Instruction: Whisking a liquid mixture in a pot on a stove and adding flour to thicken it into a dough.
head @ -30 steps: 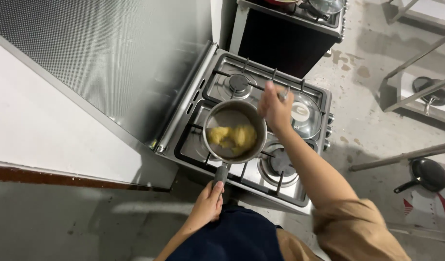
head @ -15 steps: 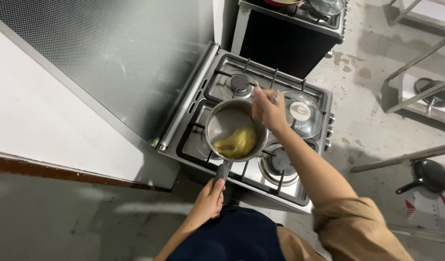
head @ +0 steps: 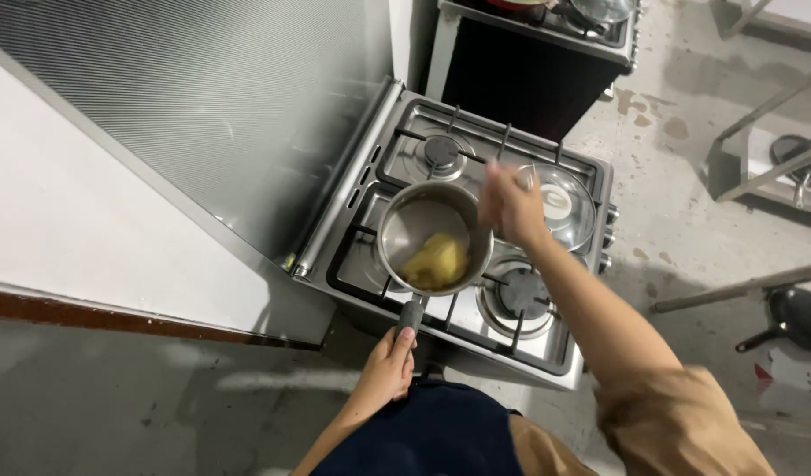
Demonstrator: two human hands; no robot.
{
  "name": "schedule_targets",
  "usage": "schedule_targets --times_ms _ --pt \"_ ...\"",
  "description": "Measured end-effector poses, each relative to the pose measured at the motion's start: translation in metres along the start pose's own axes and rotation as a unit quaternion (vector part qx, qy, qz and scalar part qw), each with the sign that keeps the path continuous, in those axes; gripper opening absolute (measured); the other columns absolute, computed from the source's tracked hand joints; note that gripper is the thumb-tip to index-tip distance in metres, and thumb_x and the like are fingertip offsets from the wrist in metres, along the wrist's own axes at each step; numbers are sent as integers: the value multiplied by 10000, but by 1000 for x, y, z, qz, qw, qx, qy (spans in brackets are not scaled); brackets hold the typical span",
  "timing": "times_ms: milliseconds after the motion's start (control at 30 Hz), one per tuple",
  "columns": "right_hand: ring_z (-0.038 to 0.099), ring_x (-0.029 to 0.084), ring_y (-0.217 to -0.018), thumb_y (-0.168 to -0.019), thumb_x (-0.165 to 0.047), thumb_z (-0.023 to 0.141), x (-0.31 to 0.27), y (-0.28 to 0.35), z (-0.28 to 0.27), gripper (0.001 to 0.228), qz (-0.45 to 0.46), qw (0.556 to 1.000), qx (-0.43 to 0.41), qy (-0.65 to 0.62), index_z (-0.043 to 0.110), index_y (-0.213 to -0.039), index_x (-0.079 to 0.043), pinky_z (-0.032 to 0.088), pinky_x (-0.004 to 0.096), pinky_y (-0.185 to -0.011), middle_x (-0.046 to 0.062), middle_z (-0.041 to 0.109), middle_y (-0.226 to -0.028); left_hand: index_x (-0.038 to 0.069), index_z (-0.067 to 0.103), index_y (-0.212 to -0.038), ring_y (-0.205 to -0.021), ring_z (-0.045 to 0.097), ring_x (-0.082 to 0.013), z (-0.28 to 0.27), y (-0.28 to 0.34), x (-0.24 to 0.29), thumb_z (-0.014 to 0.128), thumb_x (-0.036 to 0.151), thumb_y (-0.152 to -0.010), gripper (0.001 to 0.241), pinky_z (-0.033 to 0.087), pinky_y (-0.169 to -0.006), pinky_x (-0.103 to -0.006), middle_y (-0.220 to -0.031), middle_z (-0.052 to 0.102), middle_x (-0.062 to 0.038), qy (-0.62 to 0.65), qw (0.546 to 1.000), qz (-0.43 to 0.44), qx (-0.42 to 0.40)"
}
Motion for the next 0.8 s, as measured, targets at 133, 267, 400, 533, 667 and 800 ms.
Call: schedule_targets --times_ms 133,267,400,533,667,800 --pt "377 115 -453 -1092 -334 614 -12 -32 9 505 -135 985 105 -33 432 -664 -138 296 303 -428 -13 426 -556 89 510 -1001 -352 354 -94 -4 -7 -14 470 488 -1059 406 290 -318 -285 -542 399 0 -19 1000 -12 15" --pt "297 125 -441 -1074 -315 637 2 -1 20 488 -181 947 188 -185 401 -683 -143 250 327 -434 -5 381 -541 103 501 -1000 -339 338 -102 2 -4 -9 466 491 -1051 393 278 -312 -294 -534 386 -1 -3 1000 -24 -9" --pt "334 117 -379 -1044 -329 606 0 13 15 472 -19 983 56 -173 434 -643 -148 254 317 -379 -12 405 -487 87 500 -997 -328 347 -116 0 -4 -8 469 490 -1046 407 271 -307 -298 -531 403 -12 10 1000 -7 2" --pt "396 107 -397 -1062 -328 569 -29 -22 -1 472 -54 997 50 -6 486 -638 -139 270 303 -374 -3 458 -505 85 503 -1007 -335 339 -107 5 3 5 440 497 -1052 419 279 -309 -292 -549 408 0 -13 1000 -19 5" --pt "368 100 -435 -1078 -304 608 -37 -19 36 481 -201 967 122 -96 450 -654 -142 267 299 -403 -7 439 -548 81 505 -1010 -341 354 -109 5 -1 4 431 498 -1057 426 297 -312 -294 -544 391 0 -29 999 -33 6" --pt "386 104 -446 -1057 -295 646 -3 1 61 481 -113 983 3 -143 501 -639 -107 286 296 -422 -15 450 -558 75 502 -1014 -335 339 -111 6 1 7 437 491 -1061 423 286 -311 -289 -540 393 -10 -8 1000 -24 -9"
Point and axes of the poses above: each hand's wrist, its own y-axis away from the middle knuckle, its own z-axis out of the palm, x = y × z, the point moved 8 cm from there along -y, towards the middle knuckle
